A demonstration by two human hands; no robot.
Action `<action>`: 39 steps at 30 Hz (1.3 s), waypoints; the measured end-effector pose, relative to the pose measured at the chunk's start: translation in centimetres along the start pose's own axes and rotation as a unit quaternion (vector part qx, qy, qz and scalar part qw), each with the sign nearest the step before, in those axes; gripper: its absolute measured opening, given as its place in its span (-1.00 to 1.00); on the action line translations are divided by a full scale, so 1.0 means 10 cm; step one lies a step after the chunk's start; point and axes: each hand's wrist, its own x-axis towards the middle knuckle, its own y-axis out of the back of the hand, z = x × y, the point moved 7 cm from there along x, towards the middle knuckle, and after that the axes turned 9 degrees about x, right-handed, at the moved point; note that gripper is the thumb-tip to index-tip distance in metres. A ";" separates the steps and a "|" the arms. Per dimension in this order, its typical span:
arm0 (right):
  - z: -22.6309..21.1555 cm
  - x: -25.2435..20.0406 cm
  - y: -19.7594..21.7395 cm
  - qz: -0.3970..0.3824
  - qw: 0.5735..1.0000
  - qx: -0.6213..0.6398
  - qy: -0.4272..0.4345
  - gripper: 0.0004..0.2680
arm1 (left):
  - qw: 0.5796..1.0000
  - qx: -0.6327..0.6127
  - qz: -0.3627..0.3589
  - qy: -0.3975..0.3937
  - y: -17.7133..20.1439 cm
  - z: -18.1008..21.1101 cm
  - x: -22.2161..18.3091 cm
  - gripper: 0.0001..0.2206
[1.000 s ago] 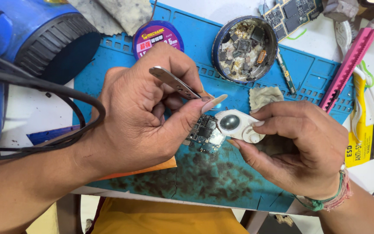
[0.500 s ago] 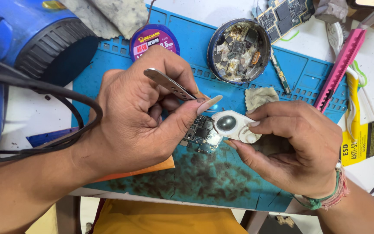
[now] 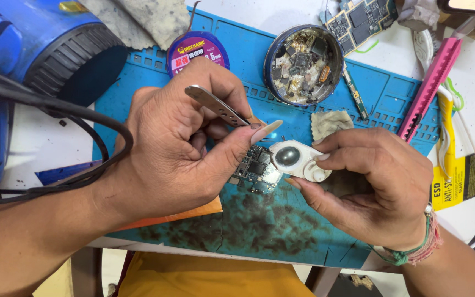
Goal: The person solders components onto a small circuit board using a soldering iron and tweezers while working at a repair bench.
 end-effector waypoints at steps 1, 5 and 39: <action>0.00 0.00 0.00 0.000 1.000 0.000 0.001 -0.72 | 1.000 0.002 0.001 0.001 0.00 0.00 0.00 -0.85; 0.00 0.00 0.00 0.001 1.000 0.003 0.002 -0.73 | 1.000 0.016 0.008 -0.006 0.00 0.01 0.01 -0.84; -0.13 -0.11 0.33 0.038 0.987 -0.149 0.052 -0.76 | 0.999 -0.037 0.031 -0.015 -0.02 0.07 0.00 -0.80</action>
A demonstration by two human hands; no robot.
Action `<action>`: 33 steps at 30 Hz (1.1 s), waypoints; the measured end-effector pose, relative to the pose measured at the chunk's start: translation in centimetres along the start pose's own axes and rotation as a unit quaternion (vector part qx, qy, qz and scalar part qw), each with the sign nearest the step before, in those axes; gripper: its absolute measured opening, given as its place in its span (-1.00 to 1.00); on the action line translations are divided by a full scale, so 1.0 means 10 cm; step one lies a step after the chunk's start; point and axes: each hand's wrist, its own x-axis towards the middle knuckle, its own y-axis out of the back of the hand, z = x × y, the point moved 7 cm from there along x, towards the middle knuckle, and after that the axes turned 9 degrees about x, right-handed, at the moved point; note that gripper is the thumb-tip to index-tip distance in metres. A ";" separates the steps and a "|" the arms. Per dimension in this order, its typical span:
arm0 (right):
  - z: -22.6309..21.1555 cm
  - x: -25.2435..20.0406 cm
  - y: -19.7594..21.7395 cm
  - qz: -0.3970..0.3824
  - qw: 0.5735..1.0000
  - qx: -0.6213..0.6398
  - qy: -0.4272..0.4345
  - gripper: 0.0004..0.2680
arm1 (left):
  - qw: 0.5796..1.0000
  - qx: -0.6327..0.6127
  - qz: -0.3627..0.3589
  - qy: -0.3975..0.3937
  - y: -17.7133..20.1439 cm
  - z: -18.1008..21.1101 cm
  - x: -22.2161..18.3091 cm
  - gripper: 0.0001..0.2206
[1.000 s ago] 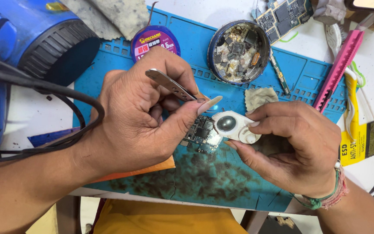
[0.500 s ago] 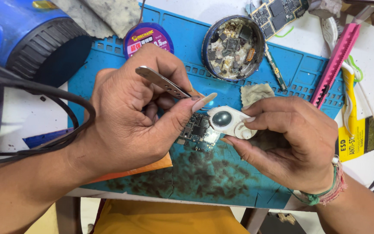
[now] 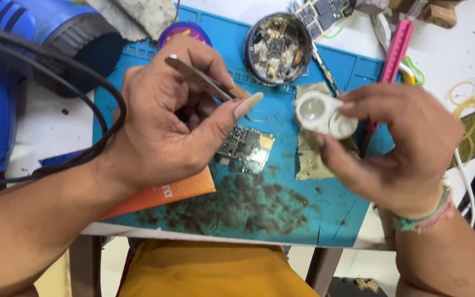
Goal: The person solders components onto a small circuit board using a soldering iron and tweezers while working at a repair bench.
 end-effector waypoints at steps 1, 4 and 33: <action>-0.01 0.00 0.02 -0.003 1.000 -0.023 0.002 -0.78 | 1.000 -0.004 0.000 -0.014 0.00 0.02 -0.01 -0.80; -0.09 0.04 0.06 -0.005 0.996 -0.081 0.023 -0.80 | 0.997 -0.001 -0.002 -0.071 0.00 0.10 -0.02 -0.81; -0.40 -0.16 -0.05 0.106 0.994 0.034 0.006 -0.91 | 0.924 0.271 -0.079 -0.259 0.12 0.50 -0.23 -0.55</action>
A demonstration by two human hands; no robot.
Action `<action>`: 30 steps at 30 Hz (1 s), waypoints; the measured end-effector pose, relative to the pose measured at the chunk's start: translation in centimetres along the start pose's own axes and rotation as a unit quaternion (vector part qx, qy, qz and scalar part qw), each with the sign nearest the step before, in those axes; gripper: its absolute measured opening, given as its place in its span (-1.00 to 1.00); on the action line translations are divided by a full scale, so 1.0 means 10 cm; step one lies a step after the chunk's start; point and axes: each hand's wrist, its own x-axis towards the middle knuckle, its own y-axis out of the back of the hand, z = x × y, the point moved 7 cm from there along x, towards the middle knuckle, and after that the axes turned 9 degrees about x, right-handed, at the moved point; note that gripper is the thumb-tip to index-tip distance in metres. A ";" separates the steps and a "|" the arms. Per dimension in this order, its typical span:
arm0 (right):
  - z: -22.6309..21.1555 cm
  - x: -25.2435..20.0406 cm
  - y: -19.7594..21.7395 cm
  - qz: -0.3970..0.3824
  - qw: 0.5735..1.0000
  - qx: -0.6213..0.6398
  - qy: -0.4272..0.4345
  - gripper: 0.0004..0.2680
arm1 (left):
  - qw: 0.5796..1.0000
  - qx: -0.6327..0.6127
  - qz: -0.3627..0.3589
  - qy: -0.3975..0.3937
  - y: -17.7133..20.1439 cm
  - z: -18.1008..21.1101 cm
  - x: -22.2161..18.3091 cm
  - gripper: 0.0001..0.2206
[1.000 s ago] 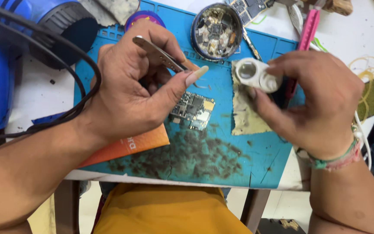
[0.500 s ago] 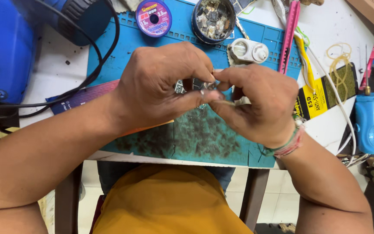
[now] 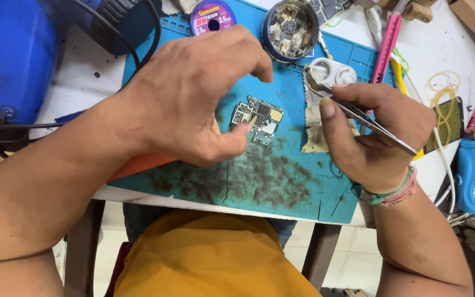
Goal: The person solders components onto a small circuit board using a soldering iron and tweezers while working at a repair bench.
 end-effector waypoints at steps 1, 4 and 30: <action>0.01 0.00 -0.01 -0.013 1.000 0.016 -0.013 -0.91 | 1.000 0.009 -0.017 0.002 -0.02 0.00 0.00 -0.55; 0.02 0.01 -0.05 -0.053 0.997 0.057 -0.029 -0.91 | 0.998 0.035 -0.053 0.004 -0.07 0.01 0.00 -0.54; 0.15 -0.04 -0.03 -0.056 0.998 0.009 -0.005 -0.88 | 0.984 0.177 -0.038 0.001 -0.13 0.14 0.03 -0.35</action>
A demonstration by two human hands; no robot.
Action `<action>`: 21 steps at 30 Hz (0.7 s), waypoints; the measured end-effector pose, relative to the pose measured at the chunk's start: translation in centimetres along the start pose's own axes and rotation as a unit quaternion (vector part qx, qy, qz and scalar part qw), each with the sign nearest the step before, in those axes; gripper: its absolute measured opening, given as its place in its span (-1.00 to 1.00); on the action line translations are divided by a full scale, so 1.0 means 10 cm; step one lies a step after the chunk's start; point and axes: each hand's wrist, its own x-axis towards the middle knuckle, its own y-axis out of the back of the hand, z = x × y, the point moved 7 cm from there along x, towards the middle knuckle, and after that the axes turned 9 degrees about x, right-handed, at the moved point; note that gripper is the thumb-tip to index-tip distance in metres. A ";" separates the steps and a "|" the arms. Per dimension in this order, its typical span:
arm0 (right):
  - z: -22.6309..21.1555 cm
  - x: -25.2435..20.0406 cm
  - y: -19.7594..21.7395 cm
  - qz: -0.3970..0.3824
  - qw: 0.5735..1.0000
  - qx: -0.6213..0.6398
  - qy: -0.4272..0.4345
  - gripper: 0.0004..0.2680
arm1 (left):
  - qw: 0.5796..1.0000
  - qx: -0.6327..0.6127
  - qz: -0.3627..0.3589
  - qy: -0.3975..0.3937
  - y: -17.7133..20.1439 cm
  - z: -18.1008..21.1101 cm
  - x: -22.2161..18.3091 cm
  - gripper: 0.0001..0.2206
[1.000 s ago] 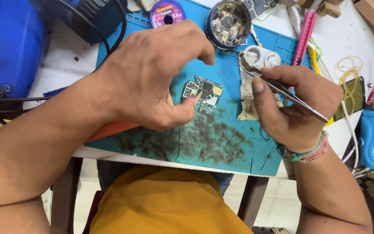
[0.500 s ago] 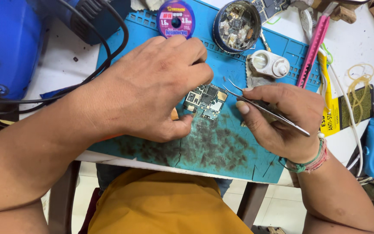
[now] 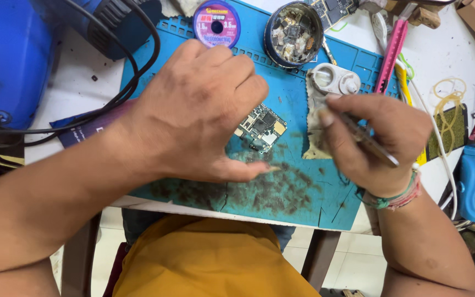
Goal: The person solders components onto a small circuit board using a soldering iron and tweezers while working at a repair bench.
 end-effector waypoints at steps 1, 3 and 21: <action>0.01 -0.01 0.04 0.007 1.000 -0.021 -0.002 -0.89 | 1.000 0.025 -0.001 0.015 -0.01 0.02 0.00 -0.32; 0.03 0.00 0.10 0.011 0.997 -0.078 -0.002 -0.90 | 0.996 0.075 -0.002 0.046 -0.04 0.07 -0.02 -0.25; -0.01 0.12 0.19 0.018 0.989 -0.143 0.024 -0.65 | 1.000 0.000 -0.025 0.013 -0.03 0.17 -0.18 -0.62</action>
